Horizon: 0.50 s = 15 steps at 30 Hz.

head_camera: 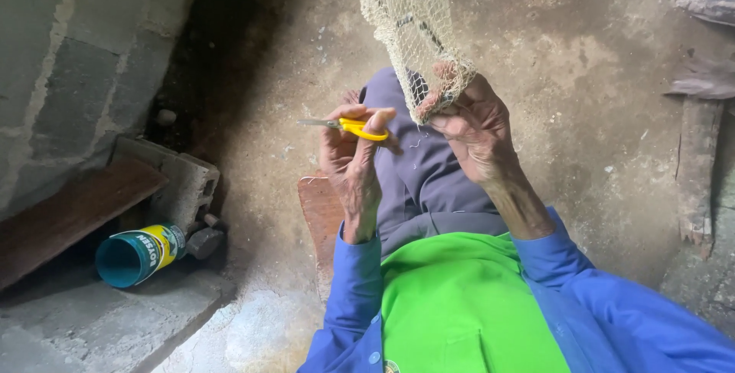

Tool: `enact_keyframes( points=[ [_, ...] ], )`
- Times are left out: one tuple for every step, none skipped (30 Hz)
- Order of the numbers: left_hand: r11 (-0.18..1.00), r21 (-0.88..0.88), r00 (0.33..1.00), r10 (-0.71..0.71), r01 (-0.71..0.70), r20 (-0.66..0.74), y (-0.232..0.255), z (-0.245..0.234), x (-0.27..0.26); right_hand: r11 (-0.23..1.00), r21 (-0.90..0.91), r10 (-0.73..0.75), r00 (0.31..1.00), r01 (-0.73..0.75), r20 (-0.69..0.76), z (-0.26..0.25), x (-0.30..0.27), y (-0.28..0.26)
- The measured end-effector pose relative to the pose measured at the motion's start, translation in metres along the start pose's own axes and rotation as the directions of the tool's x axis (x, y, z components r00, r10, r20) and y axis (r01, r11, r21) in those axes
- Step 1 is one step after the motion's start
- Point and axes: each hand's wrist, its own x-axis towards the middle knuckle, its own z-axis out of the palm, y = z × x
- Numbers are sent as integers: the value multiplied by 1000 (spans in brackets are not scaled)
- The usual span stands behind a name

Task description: Trimming and repairing a fishing net using small scissors.

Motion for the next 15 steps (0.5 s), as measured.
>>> enact_keyframes(
  points=[
    [1000,2,1000,-3,3,-2,-3,2,0,1000,1,3,1000,-3,-2,-7,0,5],
    [995,-67,997,-79,80,12,-6,4,-1,1000,31,-3,1000,2,14,-14,-1,11],
    [978,-135,988,-154,157,31,-8,6,-2,998,61,-9,1000,7,30,-21,-2,16],
    [979,-134,988,-154,156,29,-9,6,-1,998,63,-6,1000,4,31,-22,-2,15],
    [978,-135,987,-158,162,37,-10,6,1,1000,-14,-4,1000,4,14,-22,-3,14],
    [976,-135,985,-166,171,47,-11,7,1,996,-91,-3,1000,2,-7,-22,-5,12],
    [976,-133,984,-170,175,46,-10,7,4,996,-90,-1,1000,0,-10,-19,-3,11],
    [968,-126,976,-213,216,34,-11,8,7,994,-109,-1,1000,2,12,-17,-1,10],
    [959,-119,966,-256,257,22,-11,10,10,992,-128,0,999,5,35,-14,1,8],
    [959,-120,967,-256,256,21,-16,8,8,992,-128,0,999,4,35,-13,0,8],
    [938,-193,957,-288,289,33,-22,6,7,990,-138,-2,999,9,48,-12,-1,7],
    [909,-265,946,-320,322,49,-27,5,6,989,-148,-4,998,13,61,-11,-2,6],
    [908,-267,946,-321,322,49,-29,4,7,989,-149,-4,998,13,60,-21,-2,11],
    [912,-271,950,-311,308,33,-30,4,6,992,-127,-13,998,20,59,-31,-3,16],
    [916,-274,954,-301,294,17,-32,4,5,994,-105,-22,998,28,58,-42,-4,20]
  ],
)
